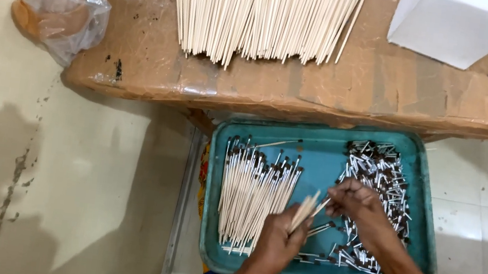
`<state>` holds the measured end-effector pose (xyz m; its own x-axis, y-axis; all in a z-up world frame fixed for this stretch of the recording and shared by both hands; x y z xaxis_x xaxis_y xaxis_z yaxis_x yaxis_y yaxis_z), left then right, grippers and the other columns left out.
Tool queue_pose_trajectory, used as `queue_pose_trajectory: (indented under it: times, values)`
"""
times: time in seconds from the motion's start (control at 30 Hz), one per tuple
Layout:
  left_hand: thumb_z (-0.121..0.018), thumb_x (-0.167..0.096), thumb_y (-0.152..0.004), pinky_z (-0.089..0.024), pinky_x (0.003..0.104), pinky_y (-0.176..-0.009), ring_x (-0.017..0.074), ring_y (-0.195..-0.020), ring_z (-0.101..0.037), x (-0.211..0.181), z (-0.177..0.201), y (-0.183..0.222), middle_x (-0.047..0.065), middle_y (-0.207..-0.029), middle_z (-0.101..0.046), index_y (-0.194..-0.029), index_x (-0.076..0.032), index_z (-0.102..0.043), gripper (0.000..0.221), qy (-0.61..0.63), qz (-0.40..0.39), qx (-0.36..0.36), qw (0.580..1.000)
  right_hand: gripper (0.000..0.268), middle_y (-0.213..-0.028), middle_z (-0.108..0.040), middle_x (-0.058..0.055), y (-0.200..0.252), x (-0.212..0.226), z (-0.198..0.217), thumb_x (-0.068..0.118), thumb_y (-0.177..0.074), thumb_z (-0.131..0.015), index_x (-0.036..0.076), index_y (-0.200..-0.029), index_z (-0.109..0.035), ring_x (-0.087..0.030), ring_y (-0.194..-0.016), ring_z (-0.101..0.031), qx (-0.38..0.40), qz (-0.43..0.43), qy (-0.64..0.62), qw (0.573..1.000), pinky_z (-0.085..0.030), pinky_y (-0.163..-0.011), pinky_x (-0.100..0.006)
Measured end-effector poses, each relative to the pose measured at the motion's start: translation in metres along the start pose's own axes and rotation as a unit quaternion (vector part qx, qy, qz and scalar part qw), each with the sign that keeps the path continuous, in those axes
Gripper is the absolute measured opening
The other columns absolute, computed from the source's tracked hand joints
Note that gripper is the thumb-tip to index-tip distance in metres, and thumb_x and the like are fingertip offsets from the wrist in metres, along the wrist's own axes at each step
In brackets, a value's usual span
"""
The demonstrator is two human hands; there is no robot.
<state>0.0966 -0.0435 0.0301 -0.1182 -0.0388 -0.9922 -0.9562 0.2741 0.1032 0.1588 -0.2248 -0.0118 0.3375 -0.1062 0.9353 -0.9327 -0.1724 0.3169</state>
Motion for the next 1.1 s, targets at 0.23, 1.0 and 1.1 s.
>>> queue_pose_trajectory:
  times: [0.23,1.0,1.1]
  values:
    - [-0.058,0.006,-0.086,-0.051,0.046,-0.055,0.0346,-0.064,-0.066,-0.018,0.011,0.007,0.022,-0.079,-0.067,-0.132,0.002,-0.061,0.046,-0.365,-0.094,-0.031,0.926,0.019,-0.089,-0.077,-0.014,-0.034,0.019,0.017,0.02,-0.093,-0.06,0.007,-0.097,-0.073,-0.026,-0.074,-0.073,0.016,0.081,0.378,0.922,-0.057,-0.062,-0.038]
    - [-0.067,-0.013,-0.101,-0.023,0.019,-0.036,0.0031,-0.041,-0.037,0.015,-0.032,-0.007,0.008,-0.072,-0.064,-0.133,0.002,-0.06,0.036,0.411,0.238,0.103,0.874,0.012,-0.091,-0.07,-0.005,0.007,0.014,0.02,0.018,-0.098,-0.063,0.008,-0.103,-0.063,-0.017,-0.085,-0.074,-0.024,-0.023,-0.12,0.992,-0.058,-0.062,-0.032]
    - [-0.068,-0.017,-0.101,-0.024,0.018,-0.035,0.0017,-0.039,-0.035,0.005,-0.036,-0.005,0.007,-0.069,-0.063,-0.133,0.002,-0.061,0.037,0.414,0.242,0.12,0.87,0.013,-0.088,-0.07,-0.007,0.011,0.016,0.017,0.02,-0.1,-0.064,0.008,-0.105,-0.06,-0.017,-0.083,-0.073,-0.002,-0.015,-0.186,0.982,-0.055,-0.059,-0.029]
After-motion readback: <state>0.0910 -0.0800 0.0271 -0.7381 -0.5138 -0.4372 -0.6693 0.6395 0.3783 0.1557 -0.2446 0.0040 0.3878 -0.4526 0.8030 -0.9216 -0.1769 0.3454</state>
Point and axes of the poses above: each hand's wrist, its own y-axis away from the middle knuckle, its own z-axis out of the back of the hand, x = y × z, the point moved 10 cm from there along -y, towards the middle knuckle
